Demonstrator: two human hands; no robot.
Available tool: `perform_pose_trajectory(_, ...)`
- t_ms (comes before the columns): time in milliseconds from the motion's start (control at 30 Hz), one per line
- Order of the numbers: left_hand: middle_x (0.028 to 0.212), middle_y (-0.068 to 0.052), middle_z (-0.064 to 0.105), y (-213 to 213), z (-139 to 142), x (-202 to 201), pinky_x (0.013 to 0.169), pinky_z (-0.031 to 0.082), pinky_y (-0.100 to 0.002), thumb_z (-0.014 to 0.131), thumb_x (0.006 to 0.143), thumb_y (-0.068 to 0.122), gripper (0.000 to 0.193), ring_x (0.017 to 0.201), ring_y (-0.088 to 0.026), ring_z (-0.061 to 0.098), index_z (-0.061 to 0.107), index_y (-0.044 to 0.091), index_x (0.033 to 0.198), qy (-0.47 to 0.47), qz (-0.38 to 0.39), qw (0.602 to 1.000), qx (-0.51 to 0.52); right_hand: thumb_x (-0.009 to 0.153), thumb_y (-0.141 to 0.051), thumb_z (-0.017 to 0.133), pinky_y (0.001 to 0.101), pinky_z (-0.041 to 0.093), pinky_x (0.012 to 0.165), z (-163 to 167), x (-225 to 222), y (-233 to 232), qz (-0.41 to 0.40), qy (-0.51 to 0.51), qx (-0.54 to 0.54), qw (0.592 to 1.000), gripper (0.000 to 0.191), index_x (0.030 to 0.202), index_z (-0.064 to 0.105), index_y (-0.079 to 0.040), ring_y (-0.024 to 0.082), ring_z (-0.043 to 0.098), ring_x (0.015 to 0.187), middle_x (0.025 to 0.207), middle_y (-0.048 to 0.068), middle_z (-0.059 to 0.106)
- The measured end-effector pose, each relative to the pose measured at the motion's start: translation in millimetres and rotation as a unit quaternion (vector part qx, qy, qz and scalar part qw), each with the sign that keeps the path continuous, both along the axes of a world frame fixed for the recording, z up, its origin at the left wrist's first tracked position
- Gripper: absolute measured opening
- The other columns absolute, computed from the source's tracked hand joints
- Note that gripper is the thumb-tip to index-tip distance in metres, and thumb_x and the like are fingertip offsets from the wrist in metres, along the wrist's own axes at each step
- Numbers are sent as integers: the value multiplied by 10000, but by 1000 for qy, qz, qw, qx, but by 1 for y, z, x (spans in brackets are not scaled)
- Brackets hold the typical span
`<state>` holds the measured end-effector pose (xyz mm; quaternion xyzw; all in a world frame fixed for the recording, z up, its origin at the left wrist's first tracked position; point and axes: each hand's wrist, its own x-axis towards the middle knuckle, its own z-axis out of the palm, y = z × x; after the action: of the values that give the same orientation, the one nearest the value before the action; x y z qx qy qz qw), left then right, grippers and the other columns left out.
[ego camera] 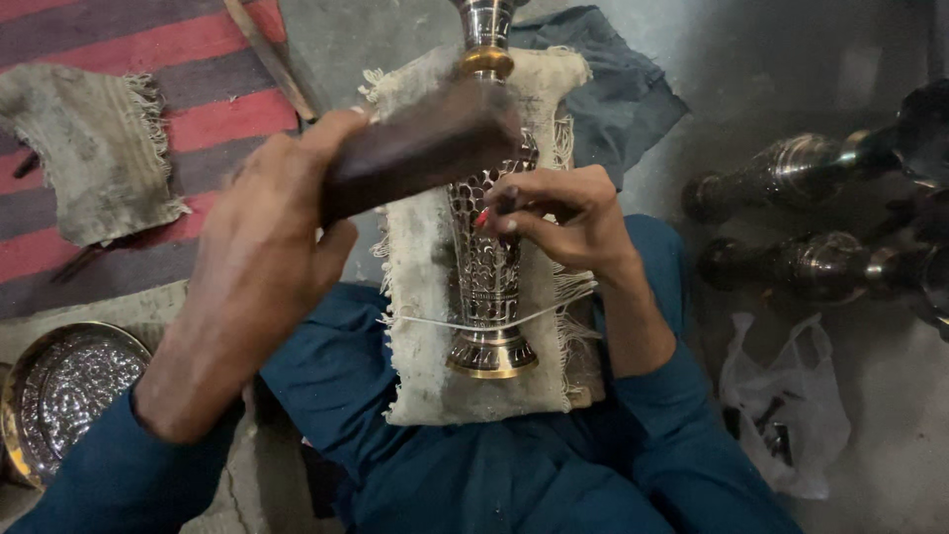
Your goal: The person uses a small chisel and a wooden mallet to engrave intricate patterns onto a silver-colored metal vase. The vase is secured on a cloth pad on the person's lap, and the person repeatedly strikes the chisel to create detailed designs.
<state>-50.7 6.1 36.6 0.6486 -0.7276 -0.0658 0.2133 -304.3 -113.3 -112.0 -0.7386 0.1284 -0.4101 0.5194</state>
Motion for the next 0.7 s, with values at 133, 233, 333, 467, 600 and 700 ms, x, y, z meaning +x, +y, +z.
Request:
perform_pose_trajectory(133, 909, -123, 622, -2, -5, 2, 921, 498, -549, 719, 970, 62, 572, 840, -295, 647, 488, 228, 1466, -193, -3, 980, -41, 944, -17, 778, 288, 685, 788, -3, 0, -1, 9, -5, -9, 1000, 233, 1170, 720, -2, 173, 795, 886, 1002, 114, 784)
perform_pose_trajectory(233, 937, -126, 617, -2, -9, 2, 868, 499, -529, 719, 946, 91, 591, 859, -298, 630, 477, 215, 1471, -122, 1, 992, -10, 948, -13, 772, 287, 680, 778, -4, 0, -2, 6, -6, -14, 1000, 235, 1176, 718, 1, 167, 793, 867, 987, 108, 785)
perform_pose_trajectory(333, 925, -103, 613, -1, -9, 2, 915, 509, -529, 721, 976, 76, 575, 860, -277, 634, 490, 247, 1474, -202, 11, 978, -45, 961, -25, 766, 285, 692, 803, -3, 2, -3, 31, -24, -4, 999, 217, 1174, 720, -16, 163, 799, 879, 998, 104, 788)
perform_pose_trajectory(467, 949, -108, 613, -1, -4, 2, 917, 525, -514, 722, 960, 37, 607, 881, -287, 639, 480, 251, 1475, -222, 8, 974, -53, 956, -37, 764, 279, 679, 792, 2, 0, 1, 10, -1, 5, 1000, 224, 1172, 719, 3, 167, 793, 878, 982, 107, 784)
perform_pose_trajectory(600, 1079, -178, 595, 0, 1, 2, 876, 499, -524, 704, 836, 12, 709, 1012, -372, 612, 448, 181, 1476, 6, 1, 1000, -10, 952, -29, 759, 276, 665, 764, 6, 1, 2, 12, -2, 14, 1000, 225, 1165, 709, 21, 175, 792, 902, 983, 109, 778)
perform_pose_trajectory(700, 916, -117, 596, -1, -1, 1, 953, 488, -565, 732, 970, 3, 581, 836, -296, 625, 522, 245, 1455, -281, -5, 955, -90, 946, 3, 751, 265, 649, 730, 7, 1, 2, 6, 20, -2, 1000, 168, 1114, 734, -1, 143, 779, 824, 951, 96, 791)
